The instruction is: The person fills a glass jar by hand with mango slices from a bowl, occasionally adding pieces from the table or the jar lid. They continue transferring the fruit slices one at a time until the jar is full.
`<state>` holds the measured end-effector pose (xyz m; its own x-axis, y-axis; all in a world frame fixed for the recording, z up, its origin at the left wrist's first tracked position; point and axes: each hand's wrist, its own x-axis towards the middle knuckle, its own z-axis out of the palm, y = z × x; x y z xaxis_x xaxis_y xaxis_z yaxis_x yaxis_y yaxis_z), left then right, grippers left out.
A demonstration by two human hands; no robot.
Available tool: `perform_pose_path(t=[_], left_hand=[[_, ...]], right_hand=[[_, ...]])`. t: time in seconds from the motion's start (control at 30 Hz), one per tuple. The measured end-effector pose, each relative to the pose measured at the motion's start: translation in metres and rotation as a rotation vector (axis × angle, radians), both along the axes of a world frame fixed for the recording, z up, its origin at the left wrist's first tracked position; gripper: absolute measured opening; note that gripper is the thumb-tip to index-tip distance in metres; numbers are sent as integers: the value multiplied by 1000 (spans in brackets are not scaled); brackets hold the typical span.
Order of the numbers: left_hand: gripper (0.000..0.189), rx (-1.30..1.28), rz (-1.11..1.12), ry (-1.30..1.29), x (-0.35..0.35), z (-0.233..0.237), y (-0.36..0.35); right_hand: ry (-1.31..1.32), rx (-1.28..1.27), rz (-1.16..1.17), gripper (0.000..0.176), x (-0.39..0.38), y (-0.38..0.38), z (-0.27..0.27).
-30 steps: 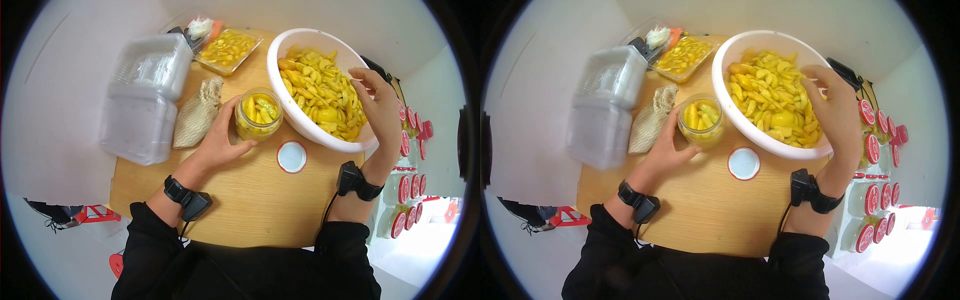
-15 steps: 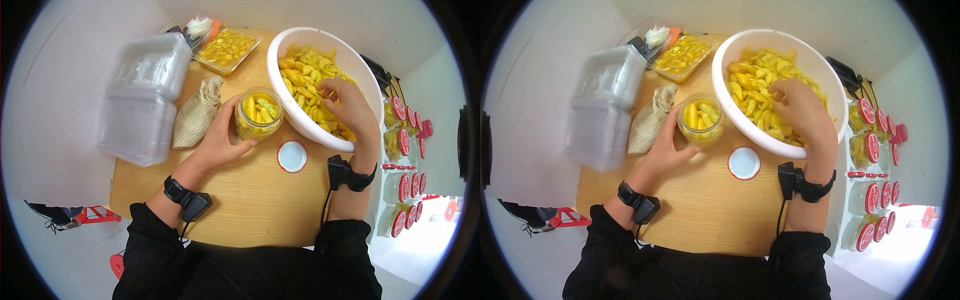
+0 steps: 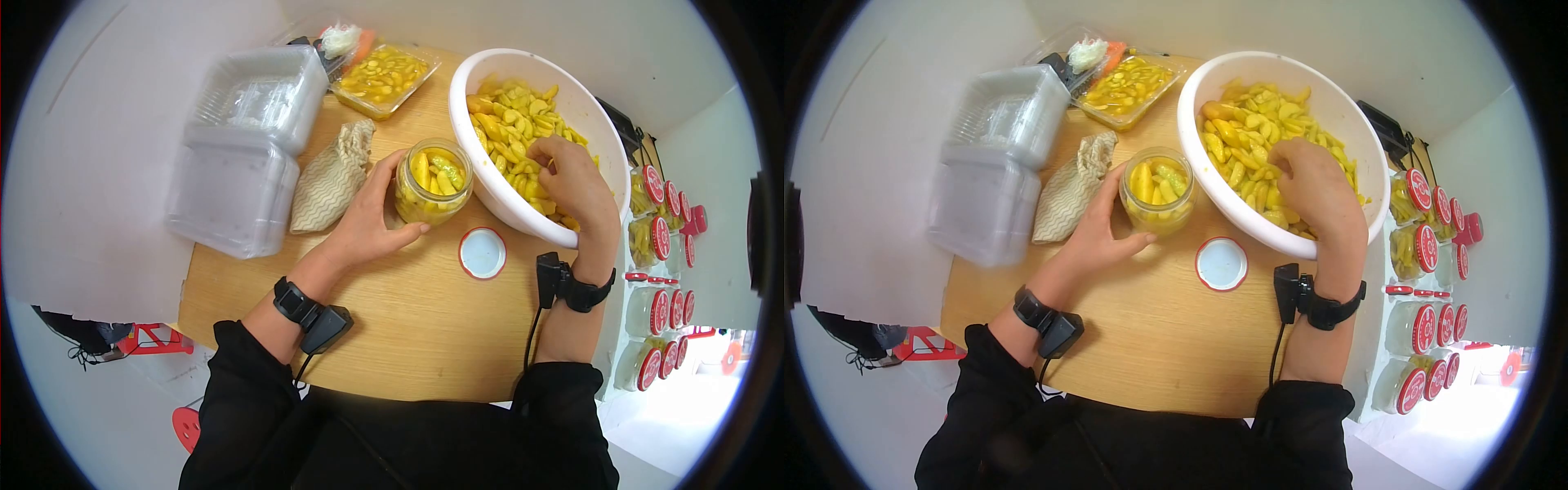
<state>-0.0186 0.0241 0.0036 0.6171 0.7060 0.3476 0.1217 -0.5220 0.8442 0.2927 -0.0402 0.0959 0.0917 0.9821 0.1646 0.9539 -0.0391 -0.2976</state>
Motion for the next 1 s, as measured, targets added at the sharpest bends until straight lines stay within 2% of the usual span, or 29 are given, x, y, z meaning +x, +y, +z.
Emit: perform_pose_path(t=[0.3, 0.4, 0.6, 0.9, 1.0], left_hand=[[98, -8, 2, 7, -1, 0, -1], [98, -11, -4, 0, 0, 0, 0], [98, -7, -12, 6, 0, 0, 1], [96, -114, -18, -6, -1, 3, 0], [97, -92, -14, 2, -1, 3, -1]], right_hand=[[21, -143, -91, 20, -10, -1, 11], [-44, 45, -18, 18, 1, 0, -5], [-50, 78, -89, 16, -5, 0, 2], [98, 190, -165, 17, -5, -8, 33], [181, 244, -87, 14, -22, -15, 51]])
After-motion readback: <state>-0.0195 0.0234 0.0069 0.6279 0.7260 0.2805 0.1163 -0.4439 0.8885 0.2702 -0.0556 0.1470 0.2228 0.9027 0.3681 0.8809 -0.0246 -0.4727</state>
